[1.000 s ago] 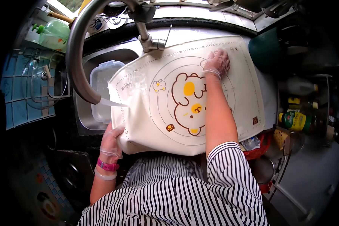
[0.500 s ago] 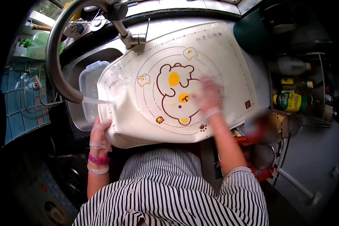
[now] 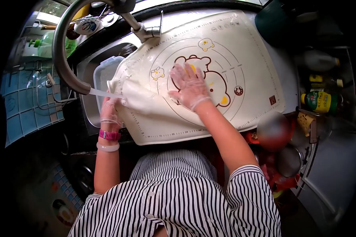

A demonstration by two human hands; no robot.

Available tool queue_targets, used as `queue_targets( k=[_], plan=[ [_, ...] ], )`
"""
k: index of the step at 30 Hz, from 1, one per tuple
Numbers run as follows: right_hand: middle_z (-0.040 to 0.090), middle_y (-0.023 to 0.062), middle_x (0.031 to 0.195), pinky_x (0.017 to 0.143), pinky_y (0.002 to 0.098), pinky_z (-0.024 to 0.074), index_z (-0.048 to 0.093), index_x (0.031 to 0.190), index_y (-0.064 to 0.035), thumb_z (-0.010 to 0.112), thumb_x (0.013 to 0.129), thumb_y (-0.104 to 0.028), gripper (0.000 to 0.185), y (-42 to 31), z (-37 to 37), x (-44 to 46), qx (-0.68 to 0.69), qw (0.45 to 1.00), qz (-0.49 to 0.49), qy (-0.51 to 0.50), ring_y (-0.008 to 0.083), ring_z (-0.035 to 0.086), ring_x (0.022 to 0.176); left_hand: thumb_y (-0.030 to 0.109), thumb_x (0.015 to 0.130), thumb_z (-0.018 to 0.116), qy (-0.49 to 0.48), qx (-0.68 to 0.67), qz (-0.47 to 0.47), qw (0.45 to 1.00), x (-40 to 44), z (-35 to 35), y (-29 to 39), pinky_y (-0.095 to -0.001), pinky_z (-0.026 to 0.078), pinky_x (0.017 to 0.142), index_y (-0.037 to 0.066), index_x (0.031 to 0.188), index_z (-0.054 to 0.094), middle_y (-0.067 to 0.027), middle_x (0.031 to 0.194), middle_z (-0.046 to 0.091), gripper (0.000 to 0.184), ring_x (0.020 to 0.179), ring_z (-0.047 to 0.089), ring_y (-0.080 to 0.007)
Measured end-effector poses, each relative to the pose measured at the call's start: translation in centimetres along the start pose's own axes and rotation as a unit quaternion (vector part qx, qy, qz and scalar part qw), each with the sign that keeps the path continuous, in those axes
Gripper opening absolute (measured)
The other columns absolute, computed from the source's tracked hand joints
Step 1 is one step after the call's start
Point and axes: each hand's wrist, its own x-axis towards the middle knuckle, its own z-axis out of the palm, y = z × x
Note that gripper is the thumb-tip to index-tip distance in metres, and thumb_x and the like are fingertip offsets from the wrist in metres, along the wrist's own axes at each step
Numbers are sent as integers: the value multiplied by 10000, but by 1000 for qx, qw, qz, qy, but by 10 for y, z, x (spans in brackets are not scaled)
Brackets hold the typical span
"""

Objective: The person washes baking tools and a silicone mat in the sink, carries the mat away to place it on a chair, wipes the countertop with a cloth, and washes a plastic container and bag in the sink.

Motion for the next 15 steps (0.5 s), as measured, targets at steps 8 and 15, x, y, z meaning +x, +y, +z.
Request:
queue_targets(
  k=[8,15],
  plan=[
    [201,24,1588,1182,474,101,264,1509,-241,403,948,-572,666,77,-35,44,-9,990,140,-13,237,166,1463,67,934,556,51,57,58,995,32,-13,-4,-306,543,811,48,1299,525,-81,1114,643,366,928,647,-175],
    [284,92,1553,1153,570,127,351,1473,-183,670,712,-644,945,30,-92,-49,118,991,23,-56,276,236,1441,10,914,541,74,20,91,993,23,-37,-28,-285,519,838,-8,1297,517,-85,1121,630,384,957,621,-174]
  ],
)
